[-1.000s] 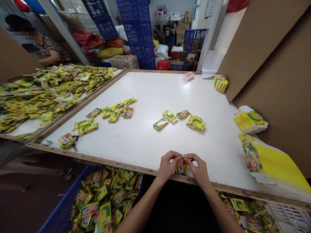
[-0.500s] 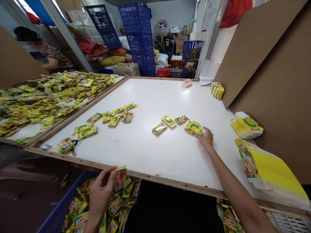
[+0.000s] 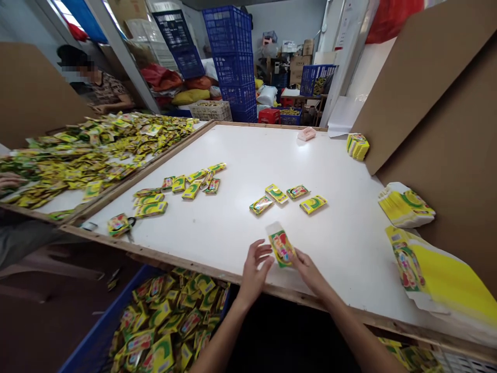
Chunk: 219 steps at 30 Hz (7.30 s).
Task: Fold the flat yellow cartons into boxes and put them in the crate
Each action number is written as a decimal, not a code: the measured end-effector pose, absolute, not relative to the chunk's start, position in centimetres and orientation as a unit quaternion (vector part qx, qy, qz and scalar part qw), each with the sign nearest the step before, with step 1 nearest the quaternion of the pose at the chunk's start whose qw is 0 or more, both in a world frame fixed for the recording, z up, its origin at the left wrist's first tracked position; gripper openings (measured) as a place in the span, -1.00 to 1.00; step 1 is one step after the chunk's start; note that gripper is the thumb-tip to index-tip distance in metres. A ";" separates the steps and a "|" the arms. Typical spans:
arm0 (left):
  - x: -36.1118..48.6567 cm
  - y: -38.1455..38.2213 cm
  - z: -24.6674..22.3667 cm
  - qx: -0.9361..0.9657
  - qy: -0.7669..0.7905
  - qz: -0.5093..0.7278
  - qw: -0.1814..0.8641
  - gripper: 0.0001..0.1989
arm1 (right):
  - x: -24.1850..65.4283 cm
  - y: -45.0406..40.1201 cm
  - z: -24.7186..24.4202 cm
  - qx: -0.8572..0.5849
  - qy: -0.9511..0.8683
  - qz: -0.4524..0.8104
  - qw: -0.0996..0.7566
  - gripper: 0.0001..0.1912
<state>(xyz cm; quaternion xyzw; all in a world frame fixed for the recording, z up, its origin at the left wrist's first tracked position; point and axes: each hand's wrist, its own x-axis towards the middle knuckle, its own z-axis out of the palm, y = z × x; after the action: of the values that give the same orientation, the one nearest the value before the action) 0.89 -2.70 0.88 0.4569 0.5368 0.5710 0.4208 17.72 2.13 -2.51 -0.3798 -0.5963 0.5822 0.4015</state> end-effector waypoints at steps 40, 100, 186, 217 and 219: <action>2.4 -1.2 1.1 0.546 0.517 0.483 0.449 -0.80 | 17.1 -0.6 -0.8 -0.450 -0.609 0.419 0.502 -0.80; 3.9 -2.6 -0.6 0.631 0.566 0.420 0.323 -0.24 | 17.4 0.1 -3.1 -0.523 -0.449 0.446 0.571 -0.61; 4.3 0.4 -0.9 0.666 0.506 0.415 0.357 -0.63 | 17.9 2.8 -0.6 -0.432 -0.567 0.561 0.422 -0.60; 3.4 0.6 -1.6 0.519 0.422 0.404 0.624 -0.77 | 20.6 2.2 -2.6 -0.454 -0.650 0.455 0.406 -0.63; 3.6 0.7 -1.4 0.524 0.422 0.430 0.602 -0.83 | 20.3 2.0 -2.6 -0.458 -0.632 0.447 0.438 -0.69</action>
<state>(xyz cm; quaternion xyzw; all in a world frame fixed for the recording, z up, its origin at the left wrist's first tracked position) 3.65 0.72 -1.43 0.5243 0.4223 0.4297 0.6017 20.30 2.04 -2.64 -0.4580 -0.6315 0.4468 0.4379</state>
